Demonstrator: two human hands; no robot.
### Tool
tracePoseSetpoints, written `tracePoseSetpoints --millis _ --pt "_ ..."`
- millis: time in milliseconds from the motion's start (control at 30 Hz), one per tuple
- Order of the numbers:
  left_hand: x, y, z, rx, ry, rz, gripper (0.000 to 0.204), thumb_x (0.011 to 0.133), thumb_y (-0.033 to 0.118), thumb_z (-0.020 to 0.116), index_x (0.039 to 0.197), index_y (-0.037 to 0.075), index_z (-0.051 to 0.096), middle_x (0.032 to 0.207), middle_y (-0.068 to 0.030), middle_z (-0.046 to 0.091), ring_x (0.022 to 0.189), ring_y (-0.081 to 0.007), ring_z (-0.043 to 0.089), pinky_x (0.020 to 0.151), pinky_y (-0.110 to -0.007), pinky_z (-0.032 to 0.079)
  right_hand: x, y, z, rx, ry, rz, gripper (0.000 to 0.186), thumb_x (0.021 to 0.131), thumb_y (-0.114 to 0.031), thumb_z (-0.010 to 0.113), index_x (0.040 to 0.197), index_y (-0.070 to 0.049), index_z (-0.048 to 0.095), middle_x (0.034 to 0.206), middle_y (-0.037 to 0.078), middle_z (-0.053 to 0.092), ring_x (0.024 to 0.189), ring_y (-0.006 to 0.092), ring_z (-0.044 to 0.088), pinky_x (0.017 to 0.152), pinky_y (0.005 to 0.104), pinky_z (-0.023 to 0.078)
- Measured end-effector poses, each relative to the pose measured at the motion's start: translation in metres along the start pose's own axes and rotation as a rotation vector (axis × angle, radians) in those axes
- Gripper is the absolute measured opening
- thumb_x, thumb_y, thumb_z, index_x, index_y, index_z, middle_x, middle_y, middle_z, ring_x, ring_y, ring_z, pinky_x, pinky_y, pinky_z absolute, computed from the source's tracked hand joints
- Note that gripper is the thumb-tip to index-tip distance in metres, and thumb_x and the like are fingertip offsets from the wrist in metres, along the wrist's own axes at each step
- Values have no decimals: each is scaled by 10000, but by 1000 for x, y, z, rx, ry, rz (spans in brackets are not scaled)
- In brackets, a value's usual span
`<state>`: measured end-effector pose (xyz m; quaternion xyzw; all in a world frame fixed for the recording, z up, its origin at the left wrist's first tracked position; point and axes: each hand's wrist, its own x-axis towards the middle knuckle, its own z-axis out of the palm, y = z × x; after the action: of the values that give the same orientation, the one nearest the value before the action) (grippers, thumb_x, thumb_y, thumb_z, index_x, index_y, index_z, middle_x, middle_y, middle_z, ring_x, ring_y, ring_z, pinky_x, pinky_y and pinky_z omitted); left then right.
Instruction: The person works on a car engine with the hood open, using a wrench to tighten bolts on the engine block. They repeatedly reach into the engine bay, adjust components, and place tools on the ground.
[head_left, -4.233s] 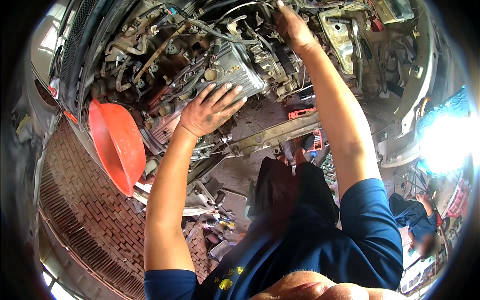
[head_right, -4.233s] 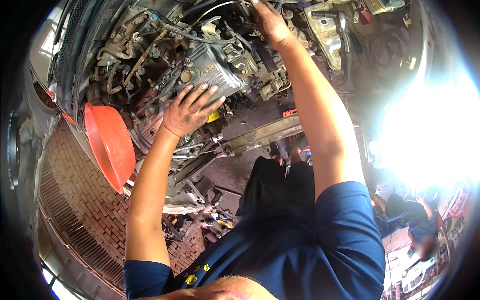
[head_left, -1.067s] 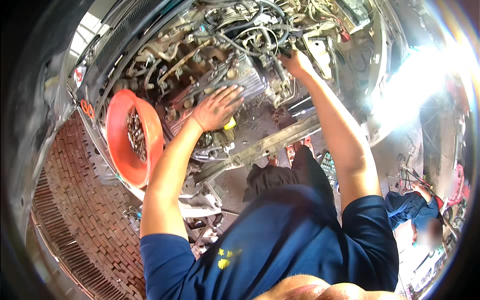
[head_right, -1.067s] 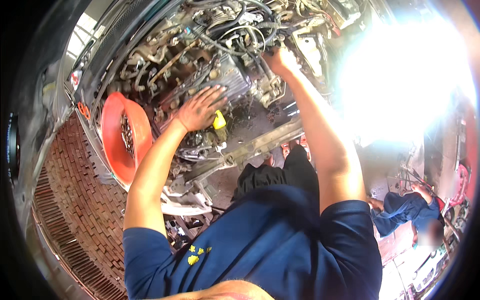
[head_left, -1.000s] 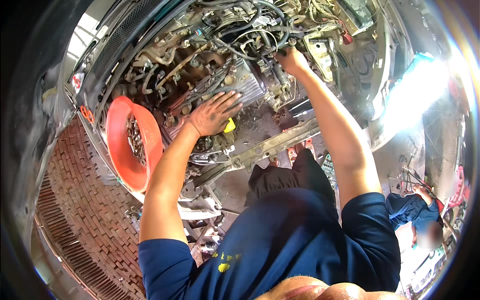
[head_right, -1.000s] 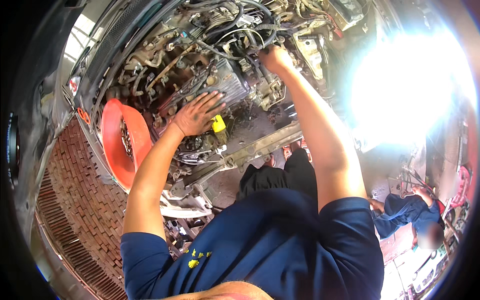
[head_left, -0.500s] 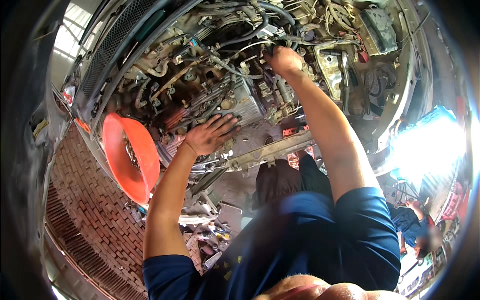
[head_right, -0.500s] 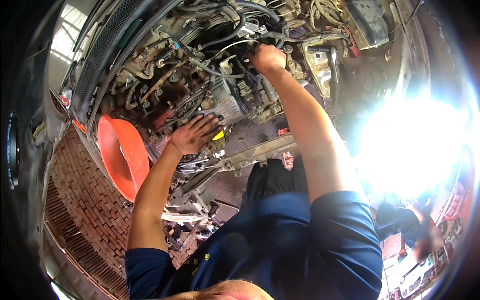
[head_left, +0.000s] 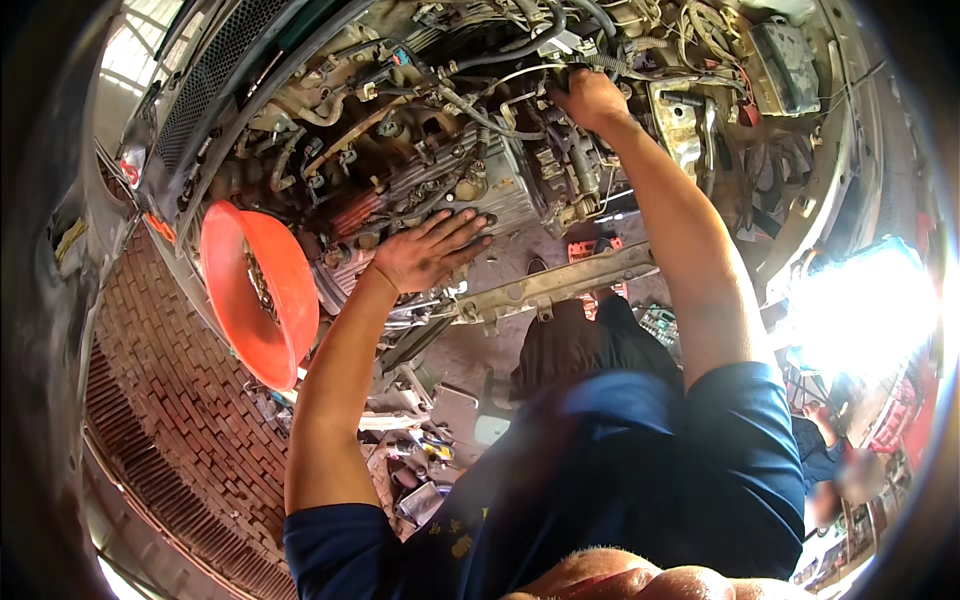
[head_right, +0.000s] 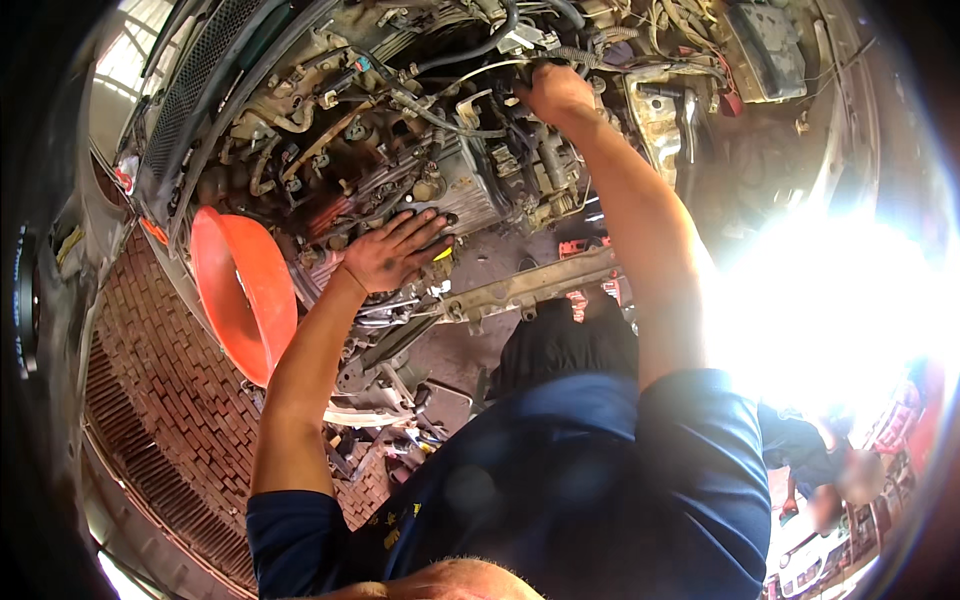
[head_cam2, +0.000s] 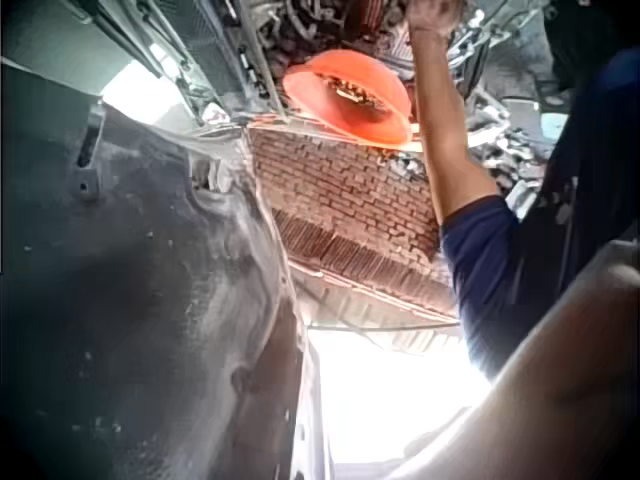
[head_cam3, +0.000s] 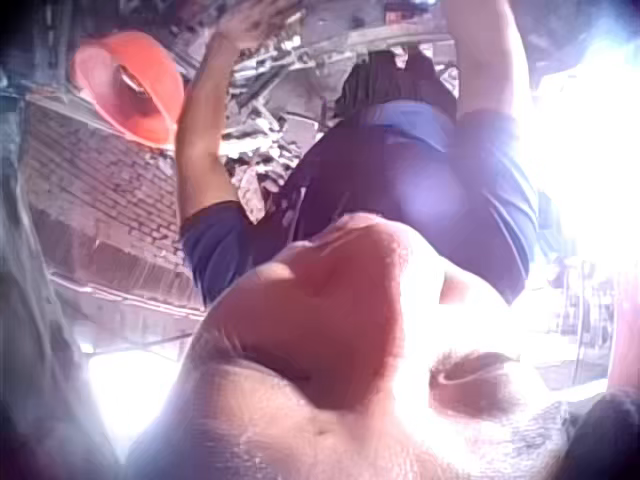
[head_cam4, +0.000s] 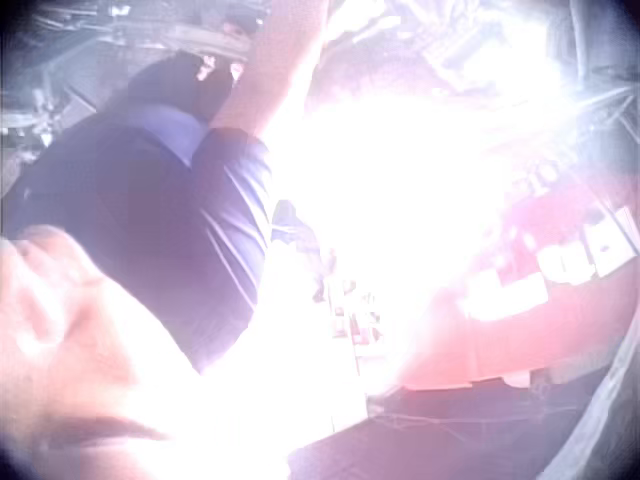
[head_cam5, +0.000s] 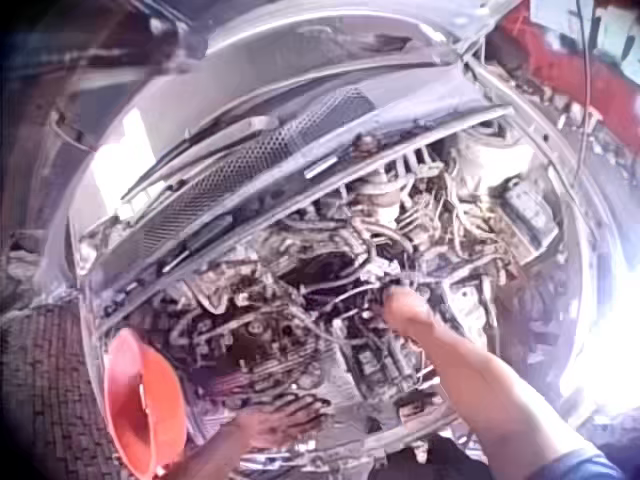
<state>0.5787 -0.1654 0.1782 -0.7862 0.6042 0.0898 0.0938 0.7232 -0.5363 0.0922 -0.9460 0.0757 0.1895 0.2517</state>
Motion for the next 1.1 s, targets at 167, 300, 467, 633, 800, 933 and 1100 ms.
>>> tracePoseSetpoints --millis 167,300,467,633,800,933,1100 --pt "-2 0 -1 13 -2 -1 863 813 437 734 1606 266 437 1714 -47 311 1577 -247 293 1314 -460 177 8 -7 -6 -37 -82 -11 544 955 -541 658 1164 -46 748 1166 228 741 1123 408 700 978 489 564" --pt "-5 1 0 -49 4 5 878 795 393 753 1604 254 444 1706 -80 324 1574 -277 296 1302 -449 206 -11 -12 -5 -82 -14 -4 555 962 -554 649 1161 -46 748 1157 233 742 1101 403 712 968 496 572" --pt "0 -3 -2 34 154 31 681 881 363 653 1540 234 542 1648 -76 434 1528 -250 393 1304 -433 209 11 3 -18 -58 -110 -115 568 956 -558 649 1049 -8 759 1037 224 761 1051 393 723 949 487 566" --pt "-4 2 -5 -118 83 -17 748 848 338 688 1564 211 510 1669 -69 404 1552 -271 350 1288 -427 247 -9 -2 1 -103 122 -182 591 944 -571 664 987 13 743 967 235 756 946 414 732 889 497 581" --pt "1 -5 -2 -98 134 33 722 847 308 688 1544 194 539 1685 -75 375 1559 -272 337 1291 -433 244 2 7 -1 -88 66 -104 587 933 -572 671 1061 -2 730 1018 248 745 983 415 727 891 512 580" --pt "0 -2 4 -69 167 26 675 871 322 654 1526 188 562 1691 -75 365 1561 -282 333 1293 -432 241 12 2 -9 -93 -23 -98 562 924 -566 662 1045 -27 768 1043 247 753 1011 417 725 924 504 575" --pt "-9 0 4 -60 100 -7 819 809 350 716 1583 215 482 1696 -66 355 1567 -267 319 1300 -435 212 -15 -7 3 -168 140 -129 601 928 -599 649 1003 -10 742 940 226 754 920 421 734 843 519 594"
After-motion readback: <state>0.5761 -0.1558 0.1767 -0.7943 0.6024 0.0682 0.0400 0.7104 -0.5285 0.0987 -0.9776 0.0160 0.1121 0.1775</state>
